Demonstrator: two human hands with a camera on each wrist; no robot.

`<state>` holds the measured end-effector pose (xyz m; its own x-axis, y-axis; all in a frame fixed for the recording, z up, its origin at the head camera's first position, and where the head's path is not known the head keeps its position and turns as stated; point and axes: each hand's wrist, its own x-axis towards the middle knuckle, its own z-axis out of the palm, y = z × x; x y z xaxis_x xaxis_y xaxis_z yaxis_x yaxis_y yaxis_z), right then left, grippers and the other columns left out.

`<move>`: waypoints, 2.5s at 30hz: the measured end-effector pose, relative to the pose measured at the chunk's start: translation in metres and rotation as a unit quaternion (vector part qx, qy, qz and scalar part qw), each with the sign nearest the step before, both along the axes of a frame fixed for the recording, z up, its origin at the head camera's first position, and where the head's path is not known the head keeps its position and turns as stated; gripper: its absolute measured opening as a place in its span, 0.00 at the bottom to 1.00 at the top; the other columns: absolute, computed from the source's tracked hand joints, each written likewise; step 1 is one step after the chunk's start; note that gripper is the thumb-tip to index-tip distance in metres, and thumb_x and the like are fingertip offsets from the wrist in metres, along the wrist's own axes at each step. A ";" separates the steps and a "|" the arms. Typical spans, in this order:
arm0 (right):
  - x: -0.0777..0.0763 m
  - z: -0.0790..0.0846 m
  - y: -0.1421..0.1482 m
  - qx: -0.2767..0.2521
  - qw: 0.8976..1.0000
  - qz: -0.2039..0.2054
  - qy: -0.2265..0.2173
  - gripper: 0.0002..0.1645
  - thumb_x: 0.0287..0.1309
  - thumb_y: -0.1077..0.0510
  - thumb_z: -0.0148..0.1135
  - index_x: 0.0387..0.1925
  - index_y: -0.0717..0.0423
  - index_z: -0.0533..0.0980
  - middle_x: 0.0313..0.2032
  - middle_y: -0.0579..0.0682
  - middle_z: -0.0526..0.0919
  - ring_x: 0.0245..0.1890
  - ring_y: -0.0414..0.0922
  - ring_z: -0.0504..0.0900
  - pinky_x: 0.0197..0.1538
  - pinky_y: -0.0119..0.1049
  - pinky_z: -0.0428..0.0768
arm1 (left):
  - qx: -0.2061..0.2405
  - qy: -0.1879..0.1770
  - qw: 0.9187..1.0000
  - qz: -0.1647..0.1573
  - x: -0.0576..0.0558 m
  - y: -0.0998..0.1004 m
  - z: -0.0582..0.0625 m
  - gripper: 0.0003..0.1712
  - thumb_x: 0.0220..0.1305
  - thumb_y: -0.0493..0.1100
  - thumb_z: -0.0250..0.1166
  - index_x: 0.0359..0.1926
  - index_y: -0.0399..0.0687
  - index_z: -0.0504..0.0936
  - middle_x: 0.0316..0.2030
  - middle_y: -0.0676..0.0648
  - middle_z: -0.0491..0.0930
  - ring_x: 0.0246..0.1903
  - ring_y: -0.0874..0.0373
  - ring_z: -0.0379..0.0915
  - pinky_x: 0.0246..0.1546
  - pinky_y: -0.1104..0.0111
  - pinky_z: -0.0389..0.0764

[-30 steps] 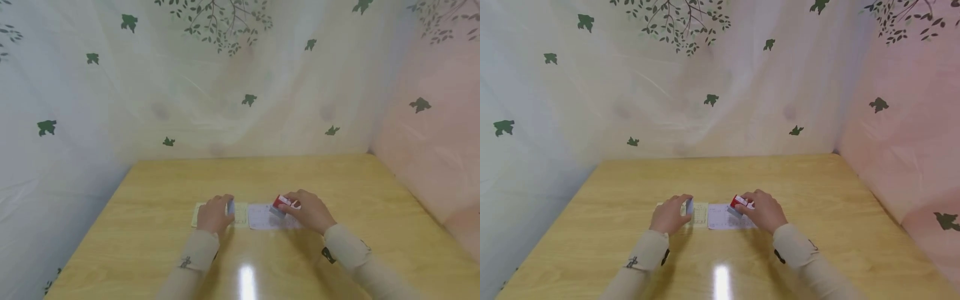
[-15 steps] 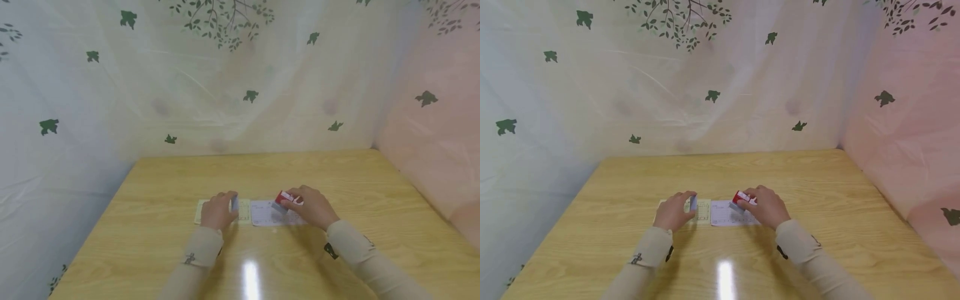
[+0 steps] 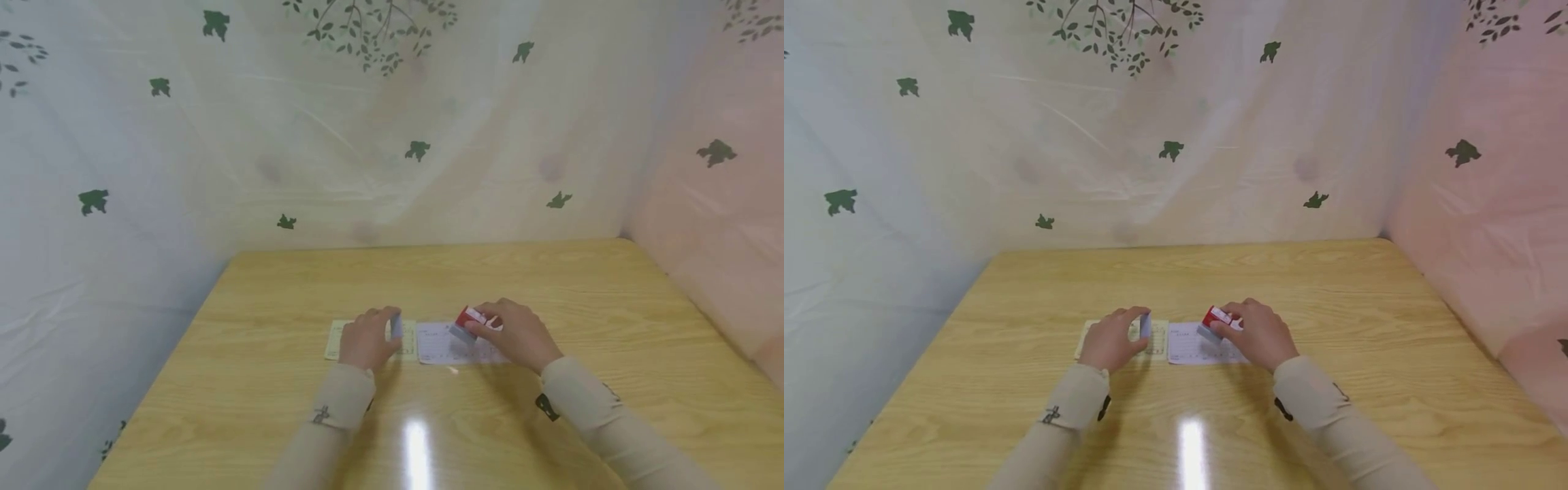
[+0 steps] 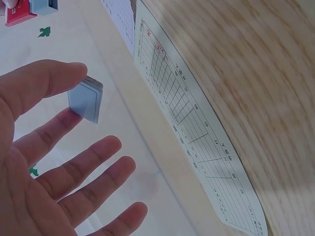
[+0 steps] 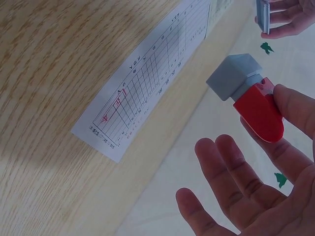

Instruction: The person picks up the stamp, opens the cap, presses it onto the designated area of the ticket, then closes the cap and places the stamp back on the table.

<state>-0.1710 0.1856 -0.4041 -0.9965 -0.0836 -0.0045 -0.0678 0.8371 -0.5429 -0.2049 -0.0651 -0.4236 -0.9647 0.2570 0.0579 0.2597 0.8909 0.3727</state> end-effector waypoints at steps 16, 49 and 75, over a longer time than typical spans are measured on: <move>0.001 -0.002 -0.005 -0.001 1.000 -0.007 -0.008 0.29 0.63 0.43 0.69 0.58 0.58 0.81 0.44 0.52 0.83 0.44 0.51 0.81 0.46 0.53 0.82 | 0.019 0.007 1.000 -0.019 0.006 0.000 -0.004 0.30 0.58 0.44 0.76 0.63 0.54 0.80 0.55 0.41 0.83 0.49 0.43 0.81 0.48 0.49 0.81; 0.003 0.000 -0.005 -0.007 1.000 -0.025 0.010 0.32 0.66 0.41 0.65 0.60 0.60 0.79 0.45 0.55 0.84 0.43 0.51 0.82 0.44 0.50 0.82 | 0.024 0.023 0.998 -0.046 0.007 0.008 0.004 0.29 0.59 0.46 0.76 0.62 0.54 0.81 0.52 0.43 0.84 0.44 0.46 0.83 0.43 0.53 0.83; 0.006 -0.008 -0.010 -0.074 0.995 -0.066 -0.016 0.33 0.68 0.38 0.62 0.61 0.59 0.78 0.57 0.62 0.81 0.50 0.55 0.81 0.51 0.55 0.81 | 0.053 0.000 0.997 -0.047 0.008 0.011 0.000 0.30 0.59 0.47 0.76 0.63 0.55 0.80 0.52 0.42 0.84 0.44 0.45 0.82 0.44 0.51 0.83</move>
